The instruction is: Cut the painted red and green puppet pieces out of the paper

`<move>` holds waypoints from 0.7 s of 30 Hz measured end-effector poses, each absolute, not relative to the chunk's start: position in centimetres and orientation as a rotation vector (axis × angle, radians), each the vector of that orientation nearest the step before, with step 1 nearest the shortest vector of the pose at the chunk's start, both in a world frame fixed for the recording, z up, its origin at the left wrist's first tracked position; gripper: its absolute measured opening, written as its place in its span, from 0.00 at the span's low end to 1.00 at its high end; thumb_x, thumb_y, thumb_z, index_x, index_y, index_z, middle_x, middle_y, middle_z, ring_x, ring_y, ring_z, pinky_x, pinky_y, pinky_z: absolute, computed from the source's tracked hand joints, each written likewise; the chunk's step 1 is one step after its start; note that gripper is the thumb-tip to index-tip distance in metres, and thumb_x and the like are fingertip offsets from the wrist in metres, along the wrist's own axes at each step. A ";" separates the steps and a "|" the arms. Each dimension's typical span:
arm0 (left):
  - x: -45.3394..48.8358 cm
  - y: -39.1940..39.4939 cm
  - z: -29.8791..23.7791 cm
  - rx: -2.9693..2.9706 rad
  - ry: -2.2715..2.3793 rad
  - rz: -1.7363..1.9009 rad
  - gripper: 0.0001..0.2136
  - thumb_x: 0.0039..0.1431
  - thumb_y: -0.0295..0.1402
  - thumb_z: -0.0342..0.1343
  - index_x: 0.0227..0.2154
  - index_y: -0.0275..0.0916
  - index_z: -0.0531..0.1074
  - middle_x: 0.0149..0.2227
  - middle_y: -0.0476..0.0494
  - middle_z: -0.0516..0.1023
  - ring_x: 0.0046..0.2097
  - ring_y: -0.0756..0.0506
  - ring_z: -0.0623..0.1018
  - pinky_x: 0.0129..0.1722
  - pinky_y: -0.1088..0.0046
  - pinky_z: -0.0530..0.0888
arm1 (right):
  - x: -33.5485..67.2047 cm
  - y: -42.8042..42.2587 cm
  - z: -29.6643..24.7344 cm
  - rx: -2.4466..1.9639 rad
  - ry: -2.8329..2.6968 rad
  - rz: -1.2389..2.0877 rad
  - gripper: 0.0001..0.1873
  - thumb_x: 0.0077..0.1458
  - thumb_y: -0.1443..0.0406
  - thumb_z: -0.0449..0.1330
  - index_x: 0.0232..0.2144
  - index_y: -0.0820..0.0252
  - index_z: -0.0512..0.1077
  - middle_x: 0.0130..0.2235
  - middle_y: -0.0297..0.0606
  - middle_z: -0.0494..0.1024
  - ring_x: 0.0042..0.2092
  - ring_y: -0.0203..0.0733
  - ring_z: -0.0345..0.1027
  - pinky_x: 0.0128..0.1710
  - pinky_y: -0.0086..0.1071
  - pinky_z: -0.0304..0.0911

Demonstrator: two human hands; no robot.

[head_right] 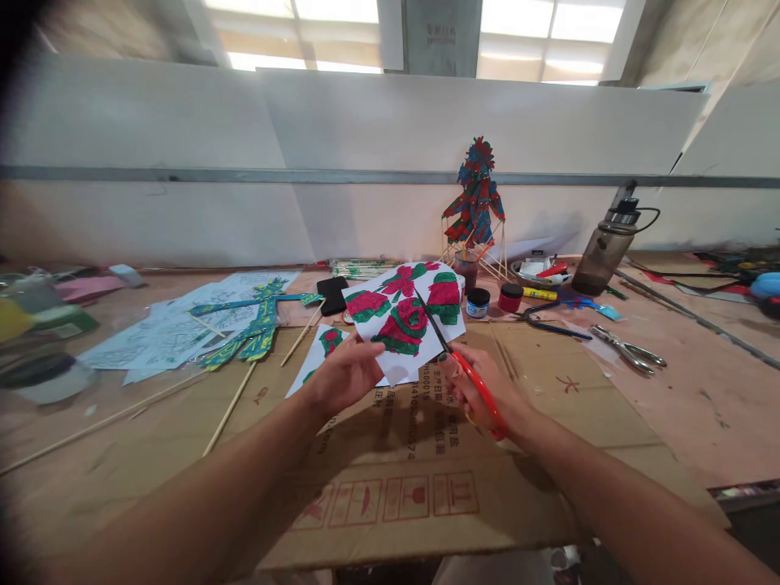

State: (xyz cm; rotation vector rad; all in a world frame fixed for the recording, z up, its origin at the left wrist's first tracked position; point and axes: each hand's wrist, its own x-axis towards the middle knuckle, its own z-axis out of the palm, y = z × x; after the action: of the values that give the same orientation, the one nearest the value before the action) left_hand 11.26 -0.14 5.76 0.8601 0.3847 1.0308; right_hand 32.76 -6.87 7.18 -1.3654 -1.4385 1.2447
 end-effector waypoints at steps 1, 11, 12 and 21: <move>11.1 0.0 6.0 0.804 0.387 1.057 0.20 0.50 0.30 0.73 0.48 0.40 0.80 0.45 0.42 0.88 0.49 0.37 0.86 0.49 0.62 0.83 | 32.8 -6.9 7.2 -1.367 -1.439 1.255 0.35 0.45 0.31 0.64 0.31 0.54 0.64 0.21 0.26 0.62 0.20 0.31 0.54 0.18 0.26 0.53; 10.9 1.6 5.5 0.738 0.516 1.152 0.10 0.59 0.29 0.70 0.42 0.38 0.78 0.38 0.44 0.87 0.38 0.43 0.87 0.43 0.63 0.86 | 33.1 -6.5 6.2 -1.327 -1.410 1.275 0.36 0.45 0.31 0.65 0.31 0.54 0.64 0.26 0.30 0.68 0.22 0.31 0.58 0.18 0.26 0.56; 11.0 1.5 5.5 0.763 0.499 1.148 0.11 0.58 0.29 0.71 0.41 0.38 0.78 0.38 0.44 0.87 0.38 0.42 0.87 0.43 0.62 0.86 | 33.1 -6.5 6.3 -1.309 -1.423 1.274 0.37 0.45 0.29 0.63 0.30 0.54 0.63 0.25 0.30 0.68 0.22 0.31 0.58 0.19 0.27 0.56; 11.2 1.0 6.0 0.868 0.479 1.152 0.16 0.53 0.31 0.75 0.43 0.37 0.79 0.38 0.41 0.87 0.44 0.38 0.87 0.51 0.57 0.85 | 33.3 -6.5 6.7 -1.206 -1.590 1.172 0.40 0.50 0.24 0.54 0.27 0.53 0.61 0.22 0.29 0.64 0.21 0.33 0.55 0.19 0.30 0.56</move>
State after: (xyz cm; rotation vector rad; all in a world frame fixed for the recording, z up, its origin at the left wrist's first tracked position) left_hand 11.20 0.99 5.96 0.8682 0.4794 1.1518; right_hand 33.27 -6.48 6.69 -1.2055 -1.5901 1.1718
